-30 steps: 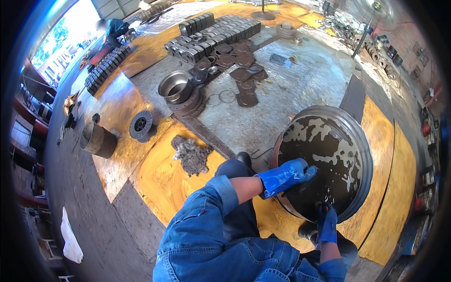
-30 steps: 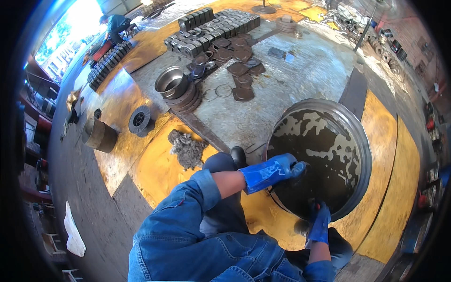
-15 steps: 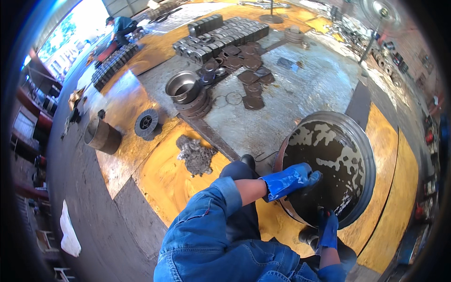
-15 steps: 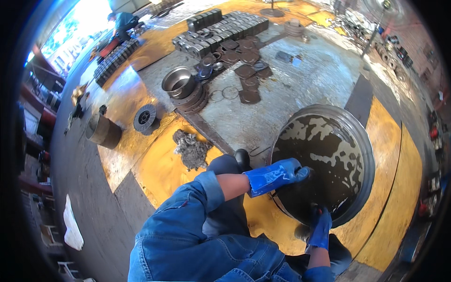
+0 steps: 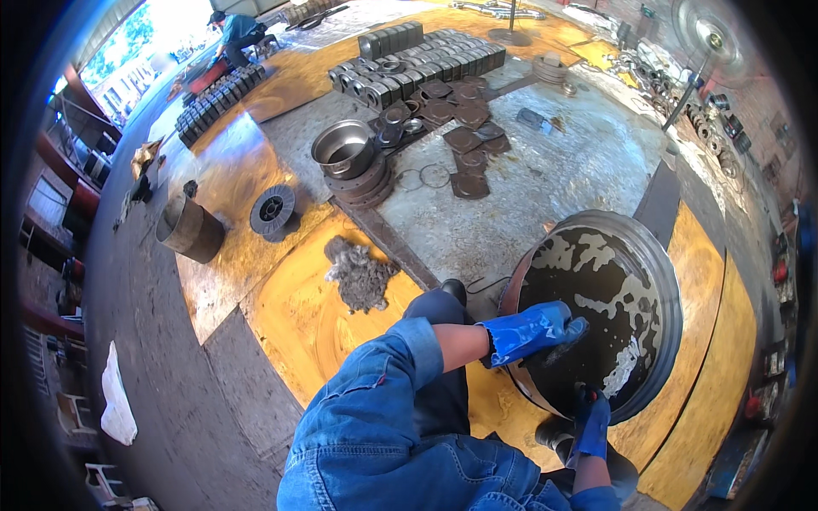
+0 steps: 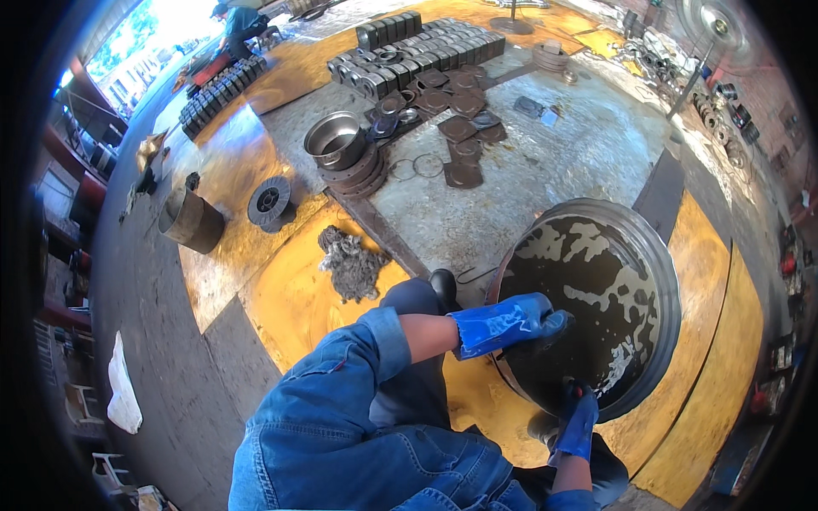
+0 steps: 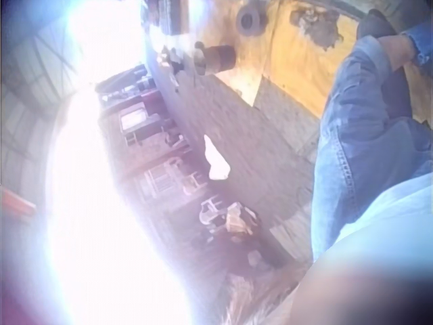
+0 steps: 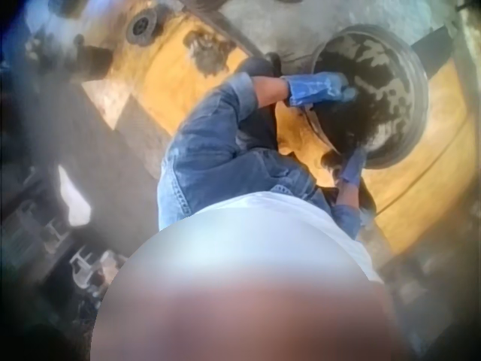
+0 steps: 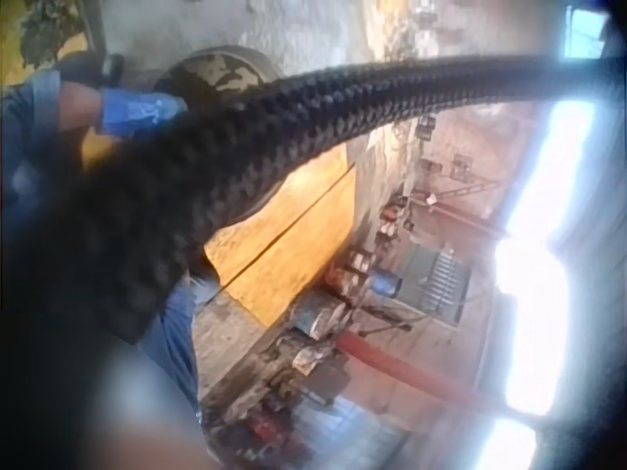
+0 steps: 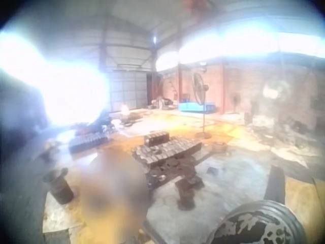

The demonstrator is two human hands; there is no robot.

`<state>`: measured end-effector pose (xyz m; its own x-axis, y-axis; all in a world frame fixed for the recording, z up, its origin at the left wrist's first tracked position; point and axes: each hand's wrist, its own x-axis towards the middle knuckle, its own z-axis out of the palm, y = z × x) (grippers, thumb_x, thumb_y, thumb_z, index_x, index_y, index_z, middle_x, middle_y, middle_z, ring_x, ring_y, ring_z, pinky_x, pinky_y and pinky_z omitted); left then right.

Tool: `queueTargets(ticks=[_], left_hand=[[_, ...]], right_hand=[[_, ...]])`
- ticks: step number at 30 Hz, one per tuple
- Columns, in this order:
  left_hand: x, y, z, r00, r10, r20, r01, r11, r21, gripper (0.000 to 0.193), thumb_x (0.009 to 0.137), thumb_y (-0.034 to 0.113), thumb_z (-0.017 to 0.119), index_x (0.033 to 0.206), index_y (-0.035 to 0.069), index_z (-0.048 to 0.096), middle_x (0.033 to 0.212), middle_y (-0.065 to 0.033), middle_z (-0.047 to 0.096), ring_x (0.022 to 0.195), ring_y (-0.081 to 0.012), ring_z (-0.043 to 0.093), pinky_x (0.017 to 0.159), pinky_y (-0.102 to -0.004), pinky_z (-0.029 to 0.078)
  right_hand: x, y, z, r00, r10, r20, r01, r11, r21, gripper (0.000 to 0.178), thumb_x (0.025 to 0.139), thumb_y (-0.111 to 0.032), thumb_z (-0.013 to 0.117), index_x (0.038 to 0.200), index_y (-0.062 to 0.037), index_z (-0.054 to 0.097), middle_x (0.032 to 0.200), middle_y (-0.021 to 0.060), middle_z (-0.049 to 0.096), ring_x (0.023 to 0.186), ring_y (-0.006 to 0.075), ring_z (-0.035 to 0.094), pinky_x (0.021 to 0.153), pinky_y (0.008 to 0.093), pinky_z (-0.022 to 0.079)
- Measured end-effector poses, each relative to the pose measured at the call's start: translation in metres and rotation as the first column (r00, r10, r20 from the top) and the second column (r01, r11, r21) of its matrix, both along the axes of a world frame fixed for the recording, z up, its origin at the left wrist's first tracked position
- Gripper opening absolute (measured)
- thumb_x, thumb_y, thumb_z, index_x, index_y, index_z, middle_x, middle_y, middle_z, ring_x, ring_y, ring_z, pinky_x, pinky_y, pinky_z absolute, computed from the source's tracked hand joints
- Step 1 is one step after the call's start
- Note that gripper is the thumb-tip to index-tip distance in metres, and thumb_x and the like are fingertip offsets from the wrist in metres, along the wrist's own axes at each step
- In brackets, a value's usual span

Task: The person cleans metal components by dipping them into a bucket of dark liquid and scrubbing them with a brush.

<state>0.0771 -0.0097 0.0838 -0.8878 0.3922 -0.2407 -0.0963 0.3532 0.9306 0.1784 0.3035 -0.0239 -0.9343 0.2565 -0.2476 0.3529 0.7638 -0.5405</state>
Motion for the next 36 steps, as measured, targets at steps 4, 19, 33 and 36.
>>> queueTargets(ticks=[4,19,33,36], left_hand=[[-0.002,-0.003,0.003,0.999,-0.038,0.015,0.038,0.999,-0.01,0.06,0.105,0.055,0.058,0.086,0.001,0.077,0.076,-0.0186,0.073,0.073,-0.0331,0.072,0.075,-0.0433,0.057],[0.001,0.004,-0.006,0.998,0.052,-0.046,-0.055,0.996,-0.067,0.06,0.104,0.056,0.058,0.094,0.001,0.078,0.083,-0.0228,0.074,0.082,-0.0365,0.074,0.082,-0.0453,0.057],[0.003,-0.005,0.007,1.0,-0.012,0.006,0.011,0.999,0.044,0.062,0.103,0.054,0.058,0.086,-0.002,0.076,0.079,-0.0236,0.073,0.076,-0.0412,0.073,0.078,-0.0475,0.057],[0.002,0.0,0.003,0.999,0.043,-0.031,-0.043,0.999,0.005,0.061,0.103,0.054,0.059,0.086,-0.002,0.076,0.079,-0.0241,0.073,0.076,-0.0412,0.073,0.077,-0.0474,0.057]], right_hand=[[0.001,0.008,-0.01,1.0,0.03,-0.005,-0.03,0.999,0.031,0.031,0.099,-0.028,0.075,0.119,-0.0047,0.077,0.114,0.0199,0.078,0.105,0.032,0.075,0.095,0.0389,0.056],[0.0,0.017,-0.024,0.999,0.036,-0.023,-0.035,0.999,0.024,0.036,0.097,-0.031,0.075,0.121,-0.0042,0.077,0.112,0.0214,0.078,0.105,0.0325,0.075,0.092,0.0401,0.056],[0.001,0.008,-0.019,0.997,0.023,-0.079,-0.025,0.999,-0.029,0.037,0.098,-0.039,0.076,0.11,-0.004,0.079,0.106,0.0215,0.078,0.1,0.0347,0.074,0.09,0.0421,0.055],[0.001,0.022,-0.04,0.993,0.041,-0.112,-0.045,0.998,-0.036,0.037,0.098,-0.039,0.076,0.11,-0.0045,0.079,0.106,0.0224,0.078,0.1,0.0364,0.074,0.089,0.0428,0.056]])
